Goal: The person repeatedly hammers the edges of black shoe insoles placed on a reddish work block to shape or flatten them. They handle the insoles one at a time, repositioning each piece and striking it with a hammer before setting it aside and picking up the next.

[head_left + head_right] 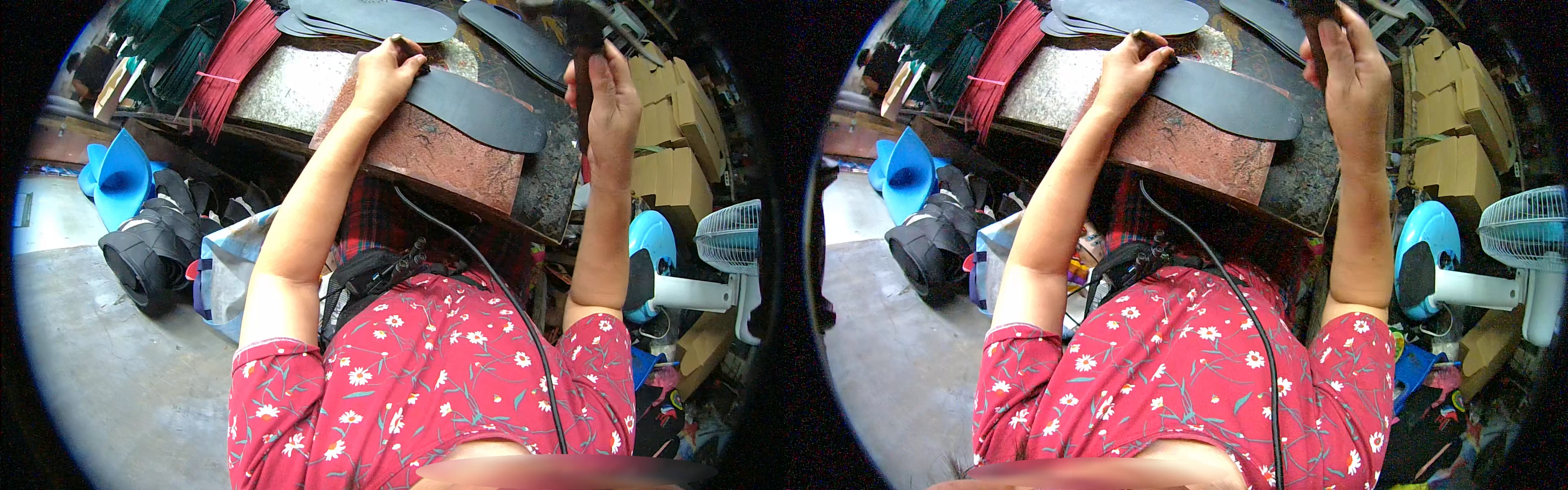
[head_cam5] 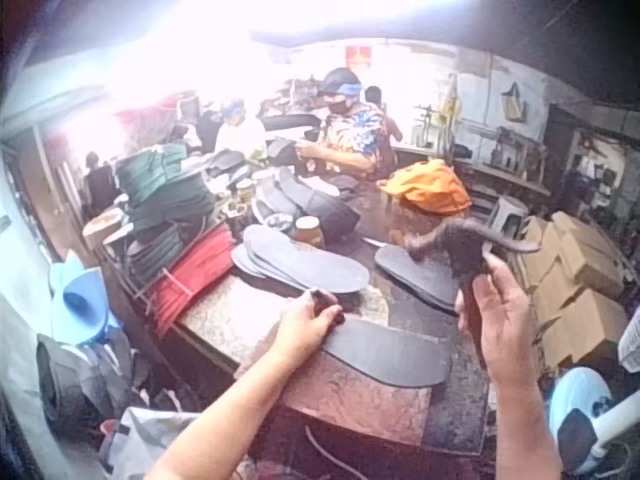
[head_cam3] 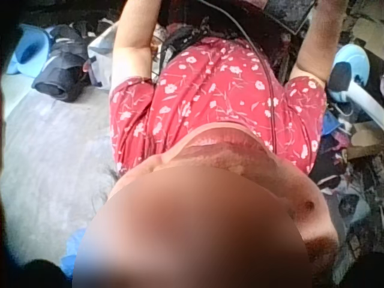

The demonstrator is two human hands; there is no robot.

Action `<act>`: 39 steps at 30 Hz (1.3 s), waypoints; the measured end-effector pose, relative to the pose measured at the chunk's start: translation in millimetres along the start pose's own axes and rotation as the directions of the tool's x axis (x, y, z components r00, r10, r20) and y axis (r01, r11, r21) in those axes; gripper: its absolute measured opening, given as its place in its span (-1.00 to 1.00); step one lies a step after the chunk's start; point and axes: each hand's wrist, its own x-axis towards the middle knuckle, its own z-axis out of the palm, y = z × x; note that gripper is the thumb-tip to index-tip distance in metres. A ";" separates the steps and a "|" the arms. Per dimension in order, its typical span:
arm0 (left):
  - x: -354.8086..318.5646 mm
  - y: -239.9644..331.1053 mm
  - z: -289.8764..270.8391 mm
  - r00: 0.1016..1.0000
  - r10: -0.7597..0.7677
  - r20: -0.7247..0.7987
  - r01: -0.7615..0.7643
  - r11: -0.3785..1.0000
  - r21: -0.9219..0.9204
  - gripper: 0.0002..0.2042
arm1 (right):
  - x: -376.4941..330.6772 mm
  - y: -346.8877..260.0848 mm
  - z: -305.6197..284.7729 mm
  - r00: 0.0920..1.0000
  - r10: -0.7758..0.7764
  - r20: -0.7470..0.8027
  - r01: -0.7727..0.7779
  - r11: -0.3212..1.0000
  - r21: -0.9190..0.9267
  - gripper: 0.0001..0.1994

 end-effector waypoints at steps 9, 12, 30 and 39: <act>-8.7 23.9 15.8 0.995 0.077 -0.066 -0.055 0.957 0.286 -0.85 | -11.1 43.3 37.5 0.984 0.159 0.078 -0.079 0.789 -0.609 -0.60; -4.9 13.7 12.7 0.955 -0.292 -0.057 0.253 0.900 -0.355 -0.88 | -22.2 61.0 25.7 0.950 0.305 0.073 -0.210 0.790 -0.576 -0.59; -4.9 6.1 17.7 0.971 -0.234 -0.041 0.221 0.952 -0.212 -0.87 | -9.2 35.9 16.4 0.974 0.202 0.105 -0.166 0.946 -0.278 -0.66; 5.1 -4.5 10.6 0.970 -0.240 0.031 0.238 0.928 -0.287 -0.86 | -34.7 45.6 28.6 0.880 0.473 0.049 -0.434 0.840 -0.326 -0.59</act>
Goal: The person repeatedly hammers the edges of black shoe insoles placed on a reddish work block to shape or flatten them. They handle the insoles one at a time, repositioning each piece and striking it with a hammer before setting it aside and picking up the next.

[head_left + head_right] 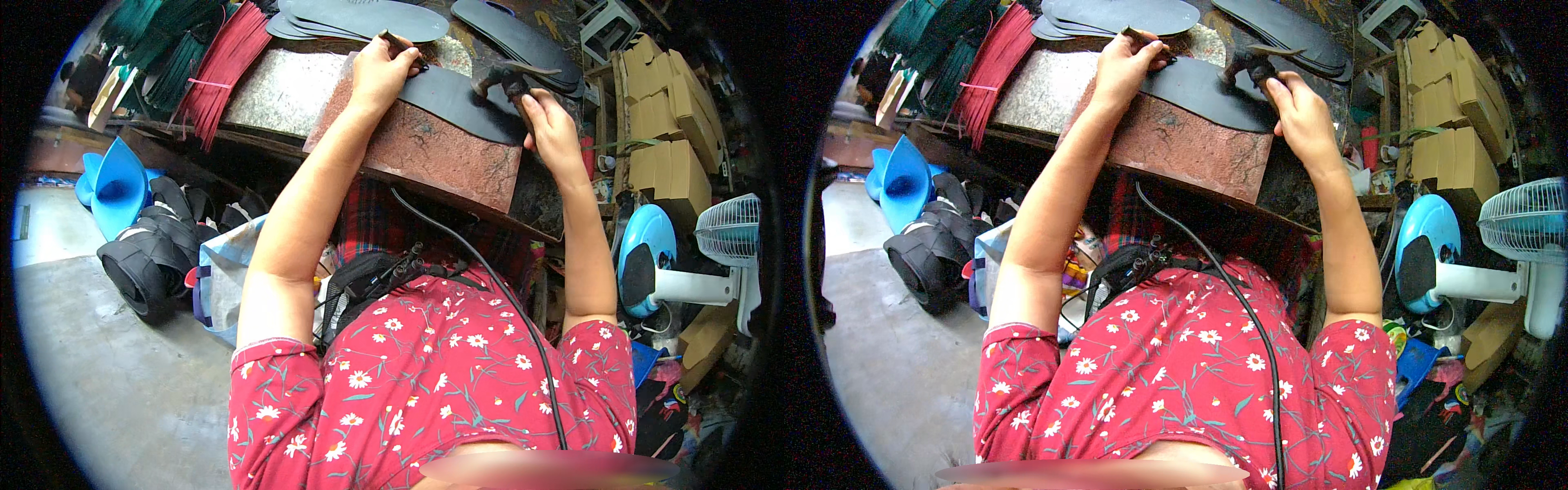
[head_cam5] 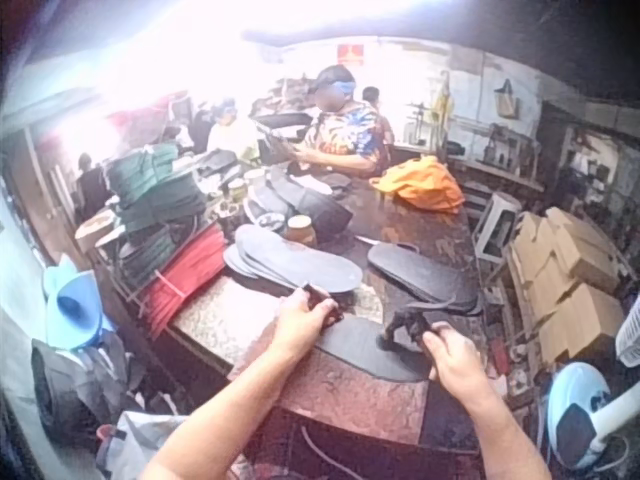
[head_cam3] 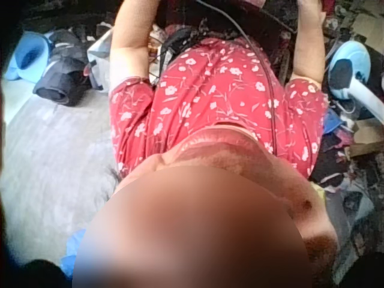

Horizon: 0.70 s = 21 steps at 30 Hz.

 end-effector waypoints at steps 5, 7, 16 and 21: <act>5.5 -3.9 -1.8 0.999 -0.045 0.028 0.048 0.994 -0.099 -0.86 | -11.8 7.7 -7.3 0.996 -0.084 0.007 0.084 0.996 -0.013 -0.59; 2.2 -3.8 -2.4 1.000 -0.015 0.026 0.017 0.996 -0.092 -0.87 | -7.9 6.8 -7.2 0.974 -0.223 -0.040 0.211 0.956 -0.206 -0.59; -4.5 10.6 -3.8 0.994 0.093 0.048 -0.101 0.975 0.197 -0.86 | 1.2 -24.1 -11.5 0.971 -0.225 -0.087 0.188 0.931 -0.312 -0.62; -13.2 23.7 10.9 0.937 0.338 0.091 -0.334 0.785 0.523 -0.82 | -3.5 -61.3 -31.6 0.826 -0.474 -0.305 0.515 0.855 0.063 -0.67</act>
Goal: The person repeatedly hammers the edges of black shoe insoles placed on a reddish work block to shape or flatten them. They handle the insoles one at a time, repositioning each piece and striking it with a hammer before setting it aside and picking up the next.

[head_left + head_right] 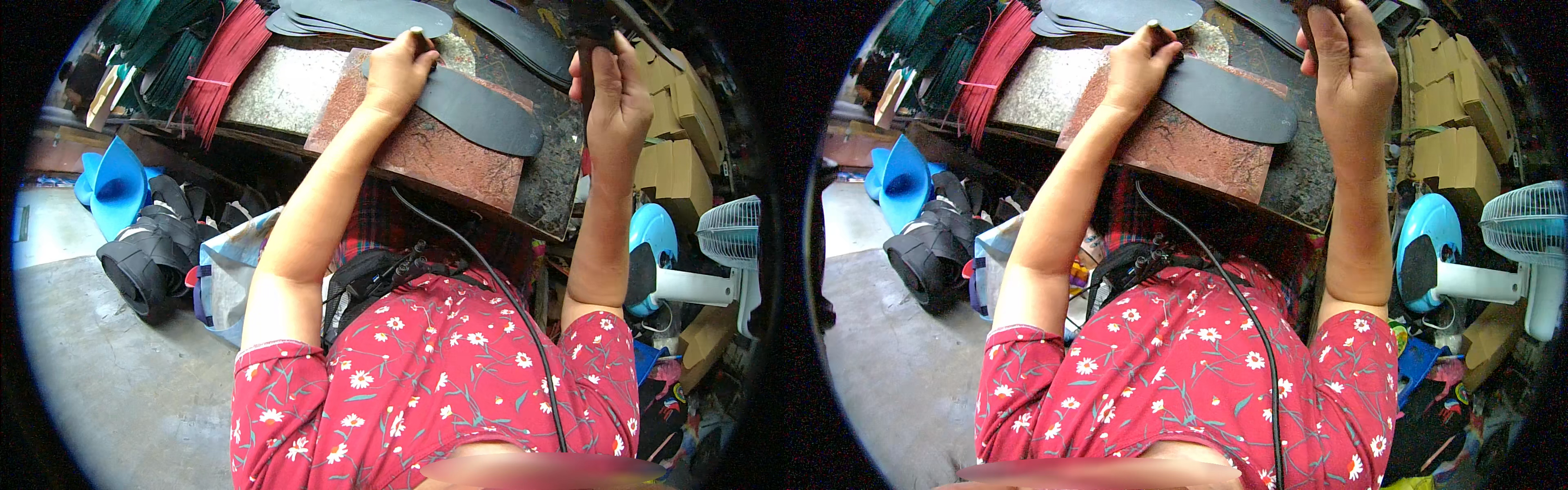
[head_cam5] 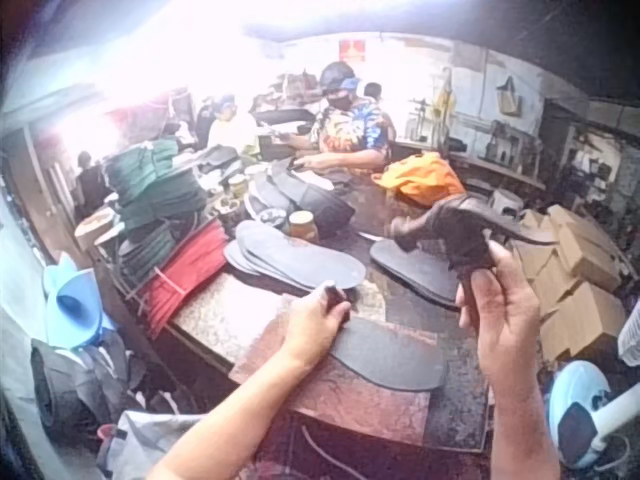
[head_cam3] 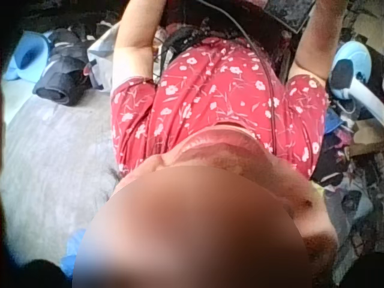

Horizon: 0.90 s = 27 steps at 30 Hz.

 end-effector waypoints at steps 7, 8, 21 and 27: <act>-3.4 4.9 12.9 0.989 0.128 -0.070 -0.115 0.979 0.166 -0.80 | -24.7 41.3 23.2 0.977 0.076 0.198 0.031 0.872 -0.488 -0.66; -6.8 1.0 10.3 0.991 0.043 -0.125 -0.030 0.994 0.107 -0.82 | -32.2 49.8 17.6 0.979 0.093 0.180 0.027 0.820 -0.572 -0.66; -7.4 8.3 8.3 0.997 0.083 0.012 -0.082 0.996 -0.024 -0.84 | -14.6 -4.3 0.2 0.999 -0.033 0.041 0.035 0.997 -0.063 -0.69; -9.6 13.9 19.6 0.990 0.128 -0.057 -0.120 0.985 0.123 -0.91 | -38.8 49.6 21.1 0.982 0.103 0.158 -0.044 0.940 -0.339 -0.66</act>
